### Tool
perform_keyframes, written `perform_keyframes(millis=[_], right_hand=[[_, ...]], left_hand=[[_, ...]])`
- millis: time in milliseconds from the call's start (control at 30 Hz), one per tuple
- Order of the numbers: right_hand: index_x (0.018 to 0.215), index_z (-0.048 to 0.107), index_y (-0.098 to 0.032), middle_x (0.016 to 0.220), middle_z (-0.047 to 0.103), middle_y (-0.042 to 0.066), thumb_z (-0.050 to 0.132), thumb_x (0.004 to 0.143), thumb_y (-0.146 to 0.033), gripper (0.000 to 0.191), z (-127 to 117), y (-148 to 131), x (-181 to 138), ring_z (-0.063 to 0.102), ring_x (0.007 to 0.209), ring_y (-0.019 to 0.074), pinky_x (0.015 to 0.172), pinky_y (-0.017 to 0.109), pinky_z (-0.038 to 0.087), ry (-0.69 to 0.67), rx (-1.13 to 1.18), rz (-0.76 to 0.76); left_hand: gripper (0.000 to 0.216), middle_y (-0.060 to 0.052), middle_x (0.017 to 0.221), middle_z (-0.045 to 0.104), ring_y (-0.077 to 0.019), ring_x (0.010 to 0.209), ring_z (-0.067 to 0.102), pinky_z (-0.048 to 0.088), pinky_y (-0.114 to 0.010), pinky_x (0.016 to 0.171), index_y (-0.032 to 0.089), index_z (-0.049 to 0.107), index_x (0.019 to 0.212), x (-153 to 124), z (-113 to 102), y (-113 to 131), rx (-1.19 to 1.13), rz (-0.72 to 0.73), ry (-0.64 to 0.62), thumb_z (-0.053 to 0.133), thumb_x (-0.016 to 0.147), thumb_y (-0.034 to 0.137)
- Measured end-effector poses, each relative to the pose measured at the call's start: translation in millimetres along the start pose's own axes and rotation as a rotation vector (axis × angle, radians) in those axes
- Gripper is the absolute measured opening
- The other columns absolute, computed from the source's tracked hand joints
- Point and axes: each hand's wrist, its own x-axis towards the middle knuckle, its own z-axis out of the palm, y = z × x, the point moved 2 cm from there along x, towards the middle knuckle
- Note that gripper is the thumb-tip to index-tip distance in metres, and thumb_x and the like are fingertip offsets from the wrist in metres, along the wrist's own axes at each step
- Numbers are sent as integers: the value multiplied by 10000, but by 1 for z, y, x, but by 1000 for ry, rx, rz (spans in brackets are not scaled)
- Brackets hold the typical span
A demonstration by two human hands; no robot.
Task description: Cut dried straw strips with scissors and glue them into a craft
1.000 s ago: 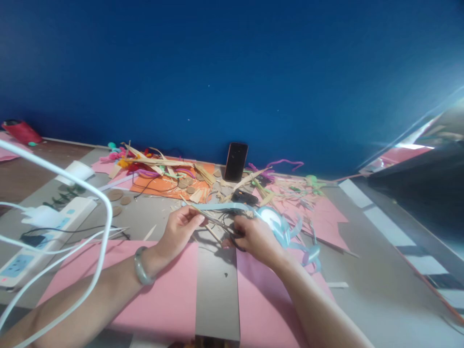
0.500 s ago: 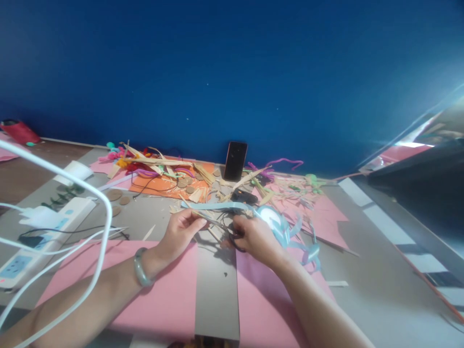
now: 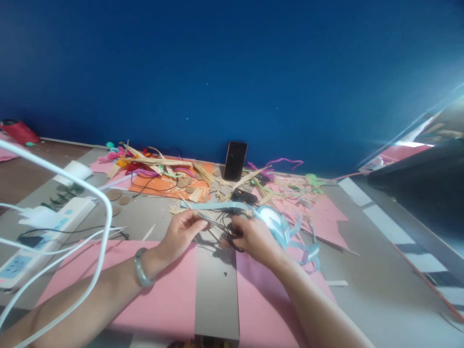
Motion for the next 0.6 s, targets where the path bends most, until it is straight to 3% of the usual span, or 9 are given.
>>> perform_keyframes(millis=[600], right_hand=[[605, 500, -205, 518, 449, -55, 792, 614, -470, 393, 8, 4, 2, 340, 499, 102, 519, 238, 223, -2, 8, 6]], left_hand=[[64, -24, 740, 683, -136, 705, 617, 489, -251, 696, 140, 679, 795, -2, 2, 0, -46, -31, -31, 653, 791, 198]])
